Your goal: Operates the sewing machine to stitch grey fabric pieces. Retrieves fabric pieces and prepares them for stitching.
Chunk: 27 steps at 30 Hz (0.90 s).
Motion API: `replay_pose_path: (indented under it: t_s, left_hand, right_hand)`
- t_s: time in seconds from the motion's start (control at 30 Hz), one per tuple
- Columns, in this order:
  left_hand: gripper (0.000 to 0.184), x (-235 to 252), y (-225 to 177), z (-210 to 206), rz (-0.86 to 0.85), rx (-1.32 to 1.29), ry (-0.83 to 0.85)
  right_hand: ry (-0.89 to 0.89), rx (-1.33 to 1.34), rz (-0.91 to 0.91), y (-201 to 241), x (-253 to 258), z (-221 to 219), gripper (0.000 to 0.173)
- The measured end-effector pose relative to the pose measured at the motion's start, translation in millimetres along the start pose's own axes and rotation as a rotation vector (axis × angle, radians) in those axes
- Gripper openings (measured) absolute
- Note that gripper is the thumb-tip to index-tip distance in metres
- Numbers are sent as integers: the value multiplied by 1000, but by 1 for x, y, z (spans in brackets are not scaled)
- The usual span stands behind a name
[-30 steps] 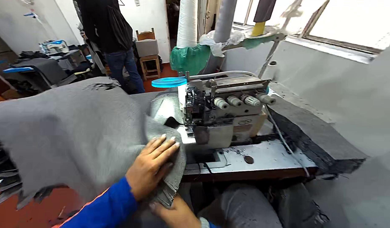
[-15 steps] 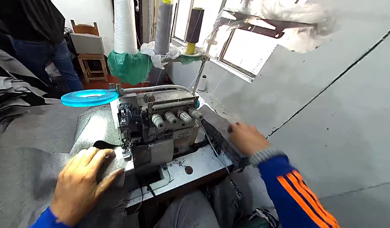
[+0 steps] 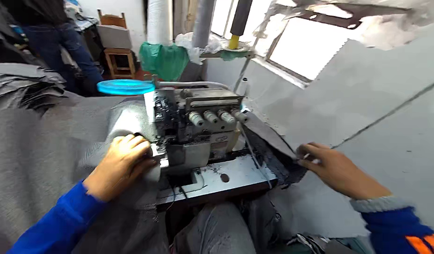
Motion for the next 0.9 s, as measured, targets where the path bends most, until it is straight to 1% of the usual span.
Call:
replay_pose_path:
  t_s: [0.07,0.1,0.17,0.2,0.23,0.27,0.33,0.4,0.47,0.53,0.6,0.67,0.7,0.73,0.77,0.8,0.87,0.9]
  left_hand:
    - [19,5,0,6,33,-169,36]
    - [14,6,1,11,65,-257,36]
    - [7,8,0,20,126,-469,39]
    - [7,8,-4,26,152,-578,39]
    - [8,8,-7,31,169,-639,33]
    - [8,8,-11,36,174,-660,17]
    - [5,6,-17,45,158,-653,-30]
    - [2,3,-24,51,132,-644,-59]
    - [6,0,-27,55,127,-681,-34]
    - [7,-3,-27,57,157,-712,-8]
    - [10,-7,-26,60,220,-687,-13]
    - [12,-8,-24,62,258,-679,-22]
    - [13,-6,-22,63,267,-667,-32]
    - [15,-5,-19,62,275,-653,-48]
    - [17,-3,-14,57,279,-626,-62]
    - [18,-2,-9,50,276,-600,-68]
    - [18,-3,0,27,260,-463,-90]
    - [17,-6,0,16,243,-341,-118]
  right_hand:
    - [-68,-102,-43,22,8,17,12]
    - [-157,-141,-37,40,11,23,15]
    - [-417,-134,114,84,9,25,30]
    - [-539,-82,223,110,8,20,33]
    - [-618,18,304,140,9,12,33]
    - [-666,164,356,171,13,0,31]
    - [-698,487,395,224,29,-39,23]
    - [-663,756,377,264,49,-83,17]
    - [-605,1026,299,295,64,-113,15]
    - [-558,1265,215,317,71,-122,12]
    - [-533,1403,147,329,73,-122,13]
    - [-487,1523,94,332,75,-124,12]
    - [-448,1565,86,330,74,-128,7]
    - [-385,1577,102,329,71,-134,8]
    - [-295,1562,142,328,64,-142,19]
    - [-196,1539,172,330,54,-154,25]
    - [-29,1514,169,339,29,-181,20]
    - [17,1490,160,341,18,-192,18]
Point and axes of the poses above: each hand's wrist, its own x-axis towards the middle knuckle, its own z-axis out of the back of the hand, y = z × x, the point moved 3 cm from there along x, towards the middle knuckle, and after that the axes turned 8 degrees about z, right-handed, at the moved point
